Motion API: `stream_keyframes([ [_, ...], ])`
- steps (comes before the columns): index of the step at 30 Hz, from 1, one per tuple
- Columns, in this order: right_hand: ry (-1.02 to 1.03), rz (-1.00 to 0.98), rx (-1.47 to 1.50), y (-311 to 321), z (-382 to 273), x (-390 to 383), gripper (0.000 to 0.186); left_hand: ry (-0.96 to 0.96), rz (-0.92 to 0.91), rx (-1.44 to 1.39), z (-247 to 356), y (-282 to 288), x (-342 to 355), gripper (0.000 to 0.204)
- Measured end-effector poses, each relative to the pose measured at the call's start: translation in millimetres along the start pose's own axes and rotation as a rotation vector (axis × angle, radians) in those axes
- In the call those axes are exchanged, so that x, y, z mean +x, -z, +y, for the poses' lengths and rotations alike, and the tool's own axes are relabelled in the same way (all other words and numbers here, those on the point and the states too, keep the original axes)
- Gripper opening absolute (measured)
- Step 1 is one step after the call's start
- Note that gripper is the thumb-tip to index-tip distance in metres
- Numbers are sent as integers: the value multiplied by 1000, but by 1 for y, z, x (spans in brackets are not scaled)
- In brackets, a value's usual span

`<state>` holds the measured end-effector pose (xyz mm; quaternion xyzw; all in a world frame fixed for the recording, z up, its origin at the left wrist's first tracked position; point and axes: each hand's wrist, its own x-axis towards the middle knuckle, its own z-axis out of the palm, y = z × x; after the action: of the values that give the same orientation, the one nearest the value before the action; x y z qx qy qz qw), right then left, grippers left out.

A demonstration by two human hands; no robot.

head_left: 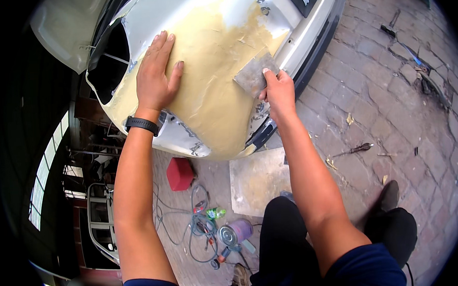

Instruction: The person applies and smooths body filler onto a car bumper using a metal spreader and a screwdriver. They work on the front bumper area, spreading the filler evenly and scraping off excess material.

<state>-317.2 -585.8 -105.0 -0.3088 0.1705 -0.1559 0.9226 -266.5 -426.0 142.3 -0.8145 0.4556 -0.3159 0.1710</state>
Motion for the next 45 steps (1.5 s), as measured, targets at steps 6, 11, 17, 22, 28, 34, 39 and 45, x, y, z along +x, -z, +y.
stream_keyframes([
  [6,-28,13,9,-9,-7,6,31,-7,20,-17,-2,-3,0,55],
  [11,133,171,65,-7,18,17,32,-23,14,9,0,-3,0,55],
  [17,295,131,6,11,17,40,27,-59,44,-1,-5,-7,0,52],
  [22,148,50,-33,-6,-16,41,36,-77,63,11,-12,-7,-5,51],
  [28,112,-1,158,-23,-21,70,25,88,-33,-14,13,2,-3,54],
  [34,161,-74,130,-3,4,66,26,54,-4,28,14,2,-3,53],
  [39,100,99,189,-27,-7,31,23,31,8,44,10,0,-3,52],
  [45,151,95,87,-34,-8,46,27,36,22,47,6,-4,-6,52],
])
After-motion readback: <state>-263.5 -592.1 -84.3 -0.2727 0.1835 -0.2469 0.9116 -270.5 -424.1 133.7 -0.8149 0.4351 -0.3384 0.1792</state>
